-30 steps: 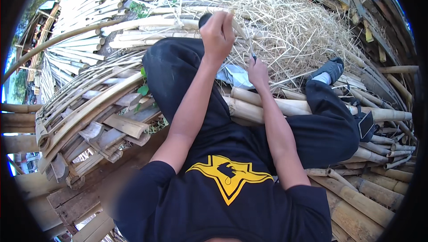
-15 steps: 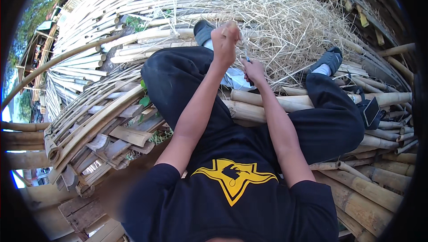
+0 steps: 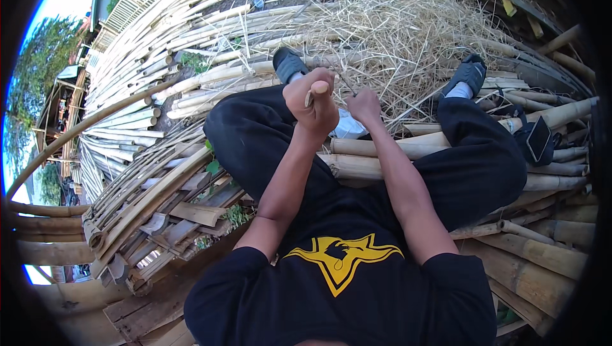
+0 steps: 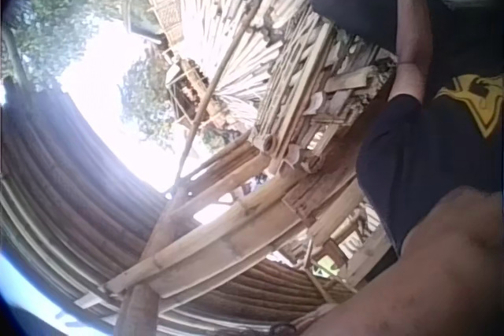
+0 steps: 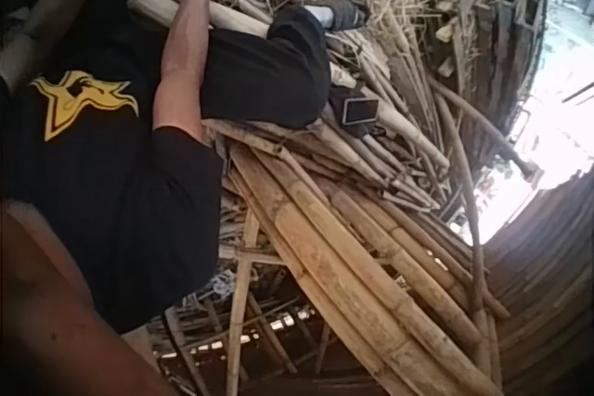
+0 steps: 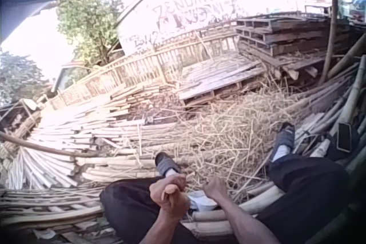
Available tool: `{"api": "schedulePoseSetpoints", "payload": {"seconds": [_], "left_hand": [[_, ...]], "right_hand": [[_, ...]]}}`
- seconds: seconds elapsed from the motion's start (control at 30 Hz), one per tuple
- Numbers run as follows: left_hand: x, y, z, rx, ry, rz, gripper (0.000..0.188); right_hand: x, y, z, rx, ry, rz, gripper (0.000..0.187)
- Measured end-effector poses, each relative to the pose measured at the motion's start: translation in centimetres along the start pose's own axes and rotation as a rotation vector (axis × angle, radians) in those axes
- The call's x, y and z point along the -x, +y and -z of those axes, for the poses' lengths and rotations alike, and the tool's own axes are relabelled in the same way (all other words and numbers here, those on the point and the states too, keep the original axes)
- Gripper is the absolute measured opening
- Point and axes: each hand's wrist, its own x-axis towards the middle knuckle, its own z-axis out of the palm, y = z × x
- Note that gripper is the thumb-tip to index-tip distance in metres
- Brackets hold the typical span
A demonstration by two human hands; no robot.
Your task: The person shaves a thin strip of bamboo using a knife.
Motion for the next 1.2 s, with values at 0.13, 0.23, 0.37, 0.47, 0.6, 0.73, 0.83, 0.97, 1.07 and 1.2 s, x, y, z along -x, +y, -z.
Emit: {"api": "schedulePoseSetpoints", "payload": {"seconds": [0.13, 0.23, 0.37, 0.47, 0.6, 0.73, 0.83, 0.97, 1.07, 1.2], "left_hand": [[-0.9, 2.2, -0.4, -0.006, 0.148, -0.08, 0.054], [-7.8, 10.7, 3.3, 0.11, 0.193, -0.444, 0.057], [-13.4, 10.0, 5.8, 0.01, 0.333, -0.163, 0.068], [-10.8, 8.0, 7.6, 0.196, 0.436, -0.048, 0.066], [-6.6, 6.4, 7.8, 0.342, 0.416, 0.136, 0.063], [-4.5, 5.4, 8.8, 0.447, 0.417, 0.221, 0.062], [-3.8, 5.1, 9.3, 0.366, 0.326, 0.206, 0.06], [-2.9, 5.2, 11.1, 0.051, 0.345, 0.42, 0.049], [-2.5, 6.2, 12.3, -0.057, 0.464, 0.339, 0.044], [-3.6, 9.4, 11.8, -0.558, 0.148, 0.449, 0.029]], "right_hand": [[-1.1, 1.6, -0.5, 0.019, 0.004, -0.111, 0.033], [-1.6, 7.1, 1.3, -0.066, 0.044, -0.38, 0.039], [-5.1, 4.9, 1.1, -0.051, 0.084, -0.214, 0.049], [-3.7, 0.3, 2.3, -0.902, -0.362, -0.302, 0.048], [0.5, -3.8, 5.5, -1.262, -0.601, -0.245, 0.05], [0.7, -3.7, 6.4, -1.676, -0.529, -0.229, 0.038], [-0.3, -3.3, 7.0, -1.724, -0.433, -0.142, 0.028], [-1.2, -3.1, 8.2, -1.758, -0.29, -0.092, 0.032], [-0.9, -3.4, 10.4, -1.643, -0.106, -0.108, 0.038], [-0.9, -3.4, 13.2, -1.551, -0.037, -0.035, 0.035]]}}
